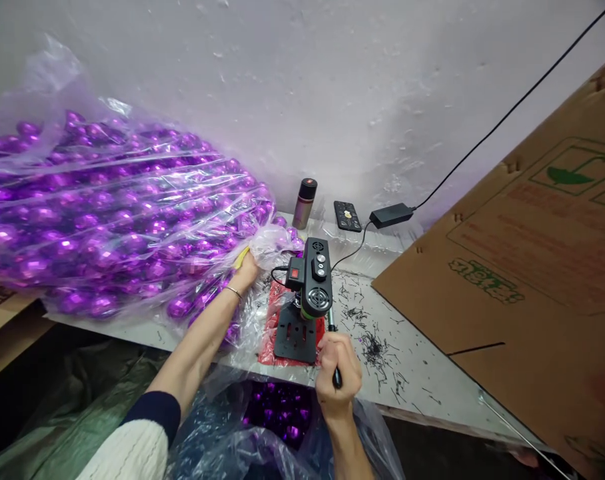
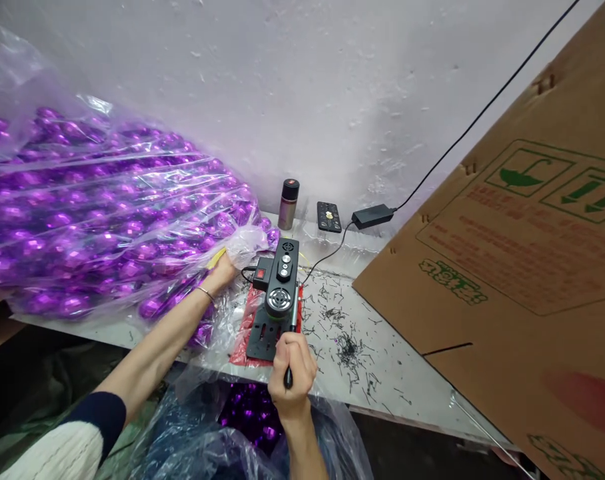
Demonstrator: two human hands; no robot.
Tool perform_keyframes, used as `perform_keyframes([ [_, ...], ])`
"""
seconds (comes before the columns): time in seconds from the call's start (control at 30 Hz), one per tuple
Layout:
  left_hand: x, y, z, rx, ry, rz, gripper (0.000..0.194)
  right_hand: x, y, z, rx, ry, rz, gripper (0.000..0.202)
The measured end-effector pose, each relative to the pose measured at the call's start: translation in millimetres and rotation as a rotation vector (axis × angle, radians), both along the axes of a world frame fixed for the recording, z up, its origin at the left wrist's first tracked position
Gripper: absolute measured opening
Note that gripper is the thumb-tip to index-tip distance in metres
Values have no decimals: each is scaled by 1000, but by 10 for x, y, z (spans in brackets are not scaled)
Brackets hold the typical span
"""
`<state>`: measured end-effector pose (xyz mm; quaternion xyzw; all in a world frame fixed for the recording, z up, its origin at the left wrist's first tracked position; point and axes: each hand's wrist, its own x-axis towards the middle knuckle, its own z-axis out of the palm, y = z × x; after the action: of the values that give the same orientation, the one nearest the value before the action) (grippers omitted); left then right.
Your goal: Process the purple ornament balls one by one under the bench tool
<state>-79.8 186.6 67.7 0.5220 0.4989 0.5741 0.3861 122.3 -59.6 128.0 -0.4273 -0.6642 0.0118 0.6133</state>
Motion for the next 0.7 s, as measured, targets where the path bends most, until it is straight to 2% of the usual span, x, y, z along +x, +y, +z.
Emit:
perform_keyframes([
  [0.07,-61,-67,26,-29,112,-38,34,-5,6,-8,8,7,1,31],
  [0.13,-110,-170,72,-53,227,-72,40,-9,15,-13,9,16,-2,30],
  [0.2,-148,-330,116,-73,344,-120,49,-10,23,-12,10,22,0,29],
  [0.27,-182,-563,144,-119,381,-177,58,-10,31,-7,14,24,4,28],
  [0.33,-219,-857,158,-198,248,-212,66,-11,36,2,22,28,4,28],
  [0.4,-253,-1175,167,-286,-23,-209,70,-12,41,11,26,35,1,28],
  [0.5,-262,-1588,178,-378,-411,-229,59,-14,52,37,26,48,-2,30],
  [0.6,-184,-1833,172,-439,-659,-300,43,-12,72,102,9,65,-13,30],
  [0.7,-24,-1913,119,-487,-761,-294,33,-6,103,210,-14,91,-11,33],
])
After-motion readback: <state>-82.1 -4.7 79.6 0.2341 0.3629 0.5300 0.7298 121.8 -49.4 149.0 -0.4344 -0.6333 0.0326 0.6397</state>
